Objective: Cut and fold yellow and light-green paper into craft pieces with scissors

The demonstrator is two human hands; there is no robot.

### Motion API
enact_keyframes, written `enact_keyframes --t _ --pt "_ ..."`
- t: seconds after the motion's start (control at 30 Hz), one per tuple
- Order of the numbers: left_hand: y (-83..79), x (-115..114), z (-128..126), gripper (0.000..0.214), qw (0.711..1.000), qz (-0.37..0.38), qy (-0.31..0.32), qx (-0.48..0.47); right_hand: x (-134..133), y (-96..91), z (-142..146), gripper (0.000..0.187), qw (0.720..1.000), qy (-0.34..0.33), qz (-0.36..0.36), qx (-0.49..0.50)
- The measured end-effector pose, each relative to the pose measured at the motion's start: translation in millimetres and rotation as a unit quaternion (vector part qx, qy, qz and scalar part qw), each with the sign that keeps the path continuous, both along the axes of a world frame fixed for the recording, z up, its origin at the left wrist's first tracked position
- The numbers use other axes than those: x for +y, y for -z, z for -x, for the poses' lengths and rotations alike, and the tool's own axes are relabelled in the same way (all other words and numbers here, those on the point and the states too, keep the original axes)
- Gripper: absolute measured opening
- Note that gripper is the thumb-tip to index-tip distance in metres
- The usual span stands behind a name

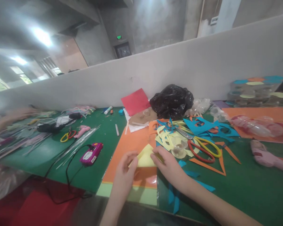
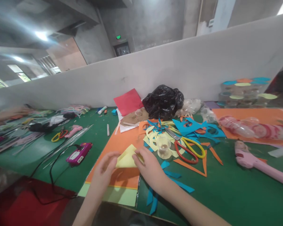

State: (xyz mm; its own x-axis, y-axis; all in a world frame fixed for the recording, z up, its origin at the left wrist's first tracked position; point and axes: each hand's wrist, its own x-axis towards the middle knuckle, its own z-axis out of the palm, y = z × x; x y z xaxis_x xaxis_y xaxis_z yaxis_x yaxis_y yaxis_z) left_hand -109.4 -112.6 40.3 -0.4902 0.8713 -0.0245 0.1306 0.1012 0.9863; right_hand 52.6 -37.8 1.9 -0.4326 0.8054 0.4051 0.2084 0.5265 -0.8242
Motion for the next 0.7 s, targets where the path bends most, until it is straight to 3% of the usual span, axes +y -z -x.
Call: enact_keyframes --t 0.13,0.27,0.5,0.7 --pt "-8.7 -4.0 5.6 0.039 0.99 0.039 0.022 0.136 -3.9 -2.3 -1.2 0.015 0.999 -0.027 -0.003 -0.016" --pt "-13.2 -8.4 3.8 0.029 0.97 0.076 0.089 0.212 -8.3 -5.3 -2.5 0.012 0.998 -0.063 0.012 -0.01" --pt "-16.4 -11.5 -0.6 0.032 0.957 0.101 0.14 0.233 -8.9 -8.8 -2.4 0.017 0.992 -0.08 0.091 -0.023" --pt "-16.4 -11.5 -2.2 0.035 0.946 0.125 0.155 0.254 -8.7 -11.6 -3.0 0.037 0.981 -0.077 0.178 -0.013"
